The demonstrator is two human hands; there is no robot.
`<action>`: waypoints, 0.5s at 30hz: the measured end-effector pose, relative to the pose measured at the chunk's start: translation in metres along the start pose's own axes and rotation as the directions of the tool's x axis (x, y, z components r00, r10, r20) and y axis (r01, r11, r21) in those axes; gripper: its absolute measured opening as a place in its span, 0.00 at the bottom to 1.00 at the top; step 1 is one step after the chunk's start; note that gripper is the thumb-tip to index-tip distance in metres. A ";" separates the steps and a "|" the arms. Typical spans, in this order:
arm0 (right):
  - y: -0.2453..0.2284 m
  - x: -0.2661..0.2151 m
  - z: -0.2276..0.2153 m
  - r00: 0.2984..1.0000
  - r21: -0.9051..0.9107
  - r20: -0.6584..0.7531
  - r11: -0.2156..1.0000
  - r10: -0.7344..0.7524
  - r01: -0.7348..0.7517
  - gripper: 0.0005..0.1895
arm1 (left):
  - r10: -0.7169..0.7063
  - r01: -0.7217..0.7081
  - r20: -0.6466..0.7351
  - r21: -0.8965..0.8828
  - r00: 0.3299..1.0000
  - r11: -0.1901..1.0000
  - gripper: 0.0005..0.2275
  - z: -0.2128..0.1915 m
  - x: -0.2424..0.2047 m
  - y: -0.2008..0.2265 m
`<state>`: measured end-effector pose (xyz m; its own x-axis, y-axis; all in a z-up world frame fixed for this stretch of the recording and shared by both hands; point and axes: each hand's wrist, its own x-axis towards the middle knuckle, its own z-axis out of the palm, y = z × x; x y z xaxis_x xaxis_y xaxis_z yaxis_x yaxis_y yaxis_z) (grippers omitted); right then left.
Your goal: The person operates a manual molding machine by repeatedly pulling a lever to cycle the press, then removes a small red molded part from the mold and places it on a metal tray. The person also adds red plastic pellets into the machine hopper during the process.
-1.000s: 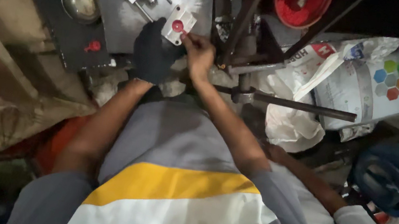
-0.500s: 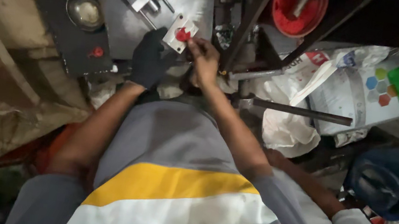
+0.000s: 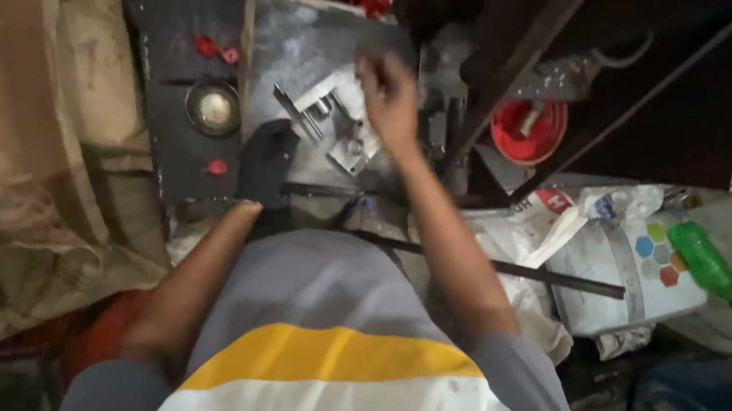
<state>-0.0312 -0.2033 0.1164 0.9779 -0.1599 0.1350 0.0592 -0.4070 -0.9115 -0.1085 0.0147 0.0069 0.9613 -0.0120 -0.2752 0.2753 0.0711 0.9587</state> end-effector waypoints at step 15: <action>0.075 -0.150 0.011 0.993 -0.265 -0.100 0.960 0.062 -0.087 0.53 | 0.358 -0.496 0.344 0.627 0.868 0.601 0.20 0.007 0.104 0.077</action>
<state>-0.1713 -0.2003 0.0234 0.9546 -0.2743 0.1165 -0.0812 -0.6156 -0.7839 0.0130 0.0116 0.0530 0.9359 -0.3279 0.1285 -0.3060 -0.5763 0.7578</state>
